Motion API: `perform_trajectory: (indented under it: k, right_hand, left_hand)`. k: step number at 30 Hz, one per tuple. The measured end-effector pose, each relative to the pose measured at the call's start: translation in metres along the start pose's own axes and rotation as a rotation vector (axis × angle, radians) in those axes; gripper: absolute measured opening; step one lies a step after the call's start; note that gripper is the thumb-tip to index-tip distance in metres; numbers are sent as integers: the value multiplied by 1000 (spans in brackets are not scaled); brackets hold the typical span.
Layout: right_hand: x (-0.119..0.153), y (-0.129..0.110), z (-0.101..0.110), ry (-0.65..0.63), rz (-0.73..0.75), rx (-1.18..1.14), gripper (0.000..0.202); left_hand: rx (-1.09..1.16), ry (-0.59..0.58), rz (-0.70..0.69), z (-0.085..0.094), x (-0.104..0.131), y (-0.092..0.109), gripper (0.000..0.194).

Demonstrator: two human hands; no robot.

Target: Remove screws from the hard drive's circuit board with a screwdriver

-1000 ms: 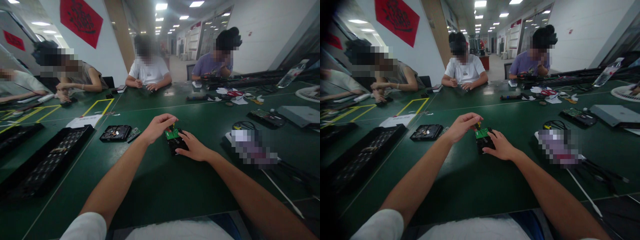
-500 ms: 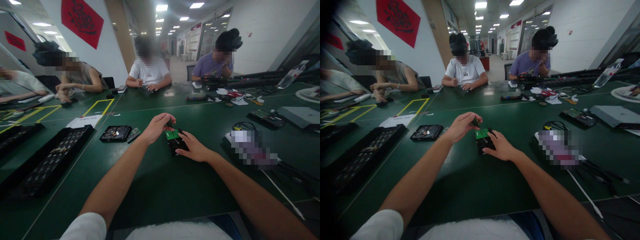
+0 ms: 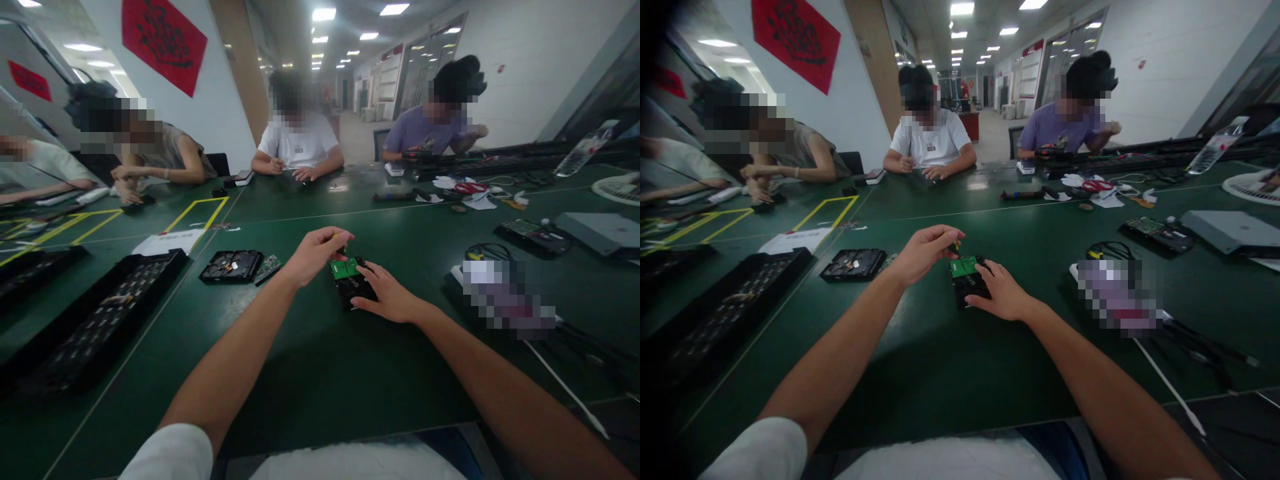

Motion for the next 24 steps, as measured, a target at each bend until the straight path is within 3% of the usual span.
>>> perform_trajectory:
  k: [6, 13, 24]
  right_hand:
    - [0, -1, 2, -17, -35, 5, 99]
    - [0, -3, 3, -7, -5, 11, 97]
    - [1, 0, 0, -5, -13, 3, 97]
  left_hand:
    - [56, -71, 63, -8, 4, 3, 35]
    - [136, 29, 70, -6, 5, 4, 29]
    - [20, 17, -22, 0, 0, 5, 26]
Point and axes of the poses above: each hand's wrist, its own x-axis away from the middle knuckle, its own z-axis out of the back of the hand, y = z × x, the point moved 4 cm from there along -x, towards the middle knuckle, and after that the axes turned 7 degrees about x, right-handed, at the moved point
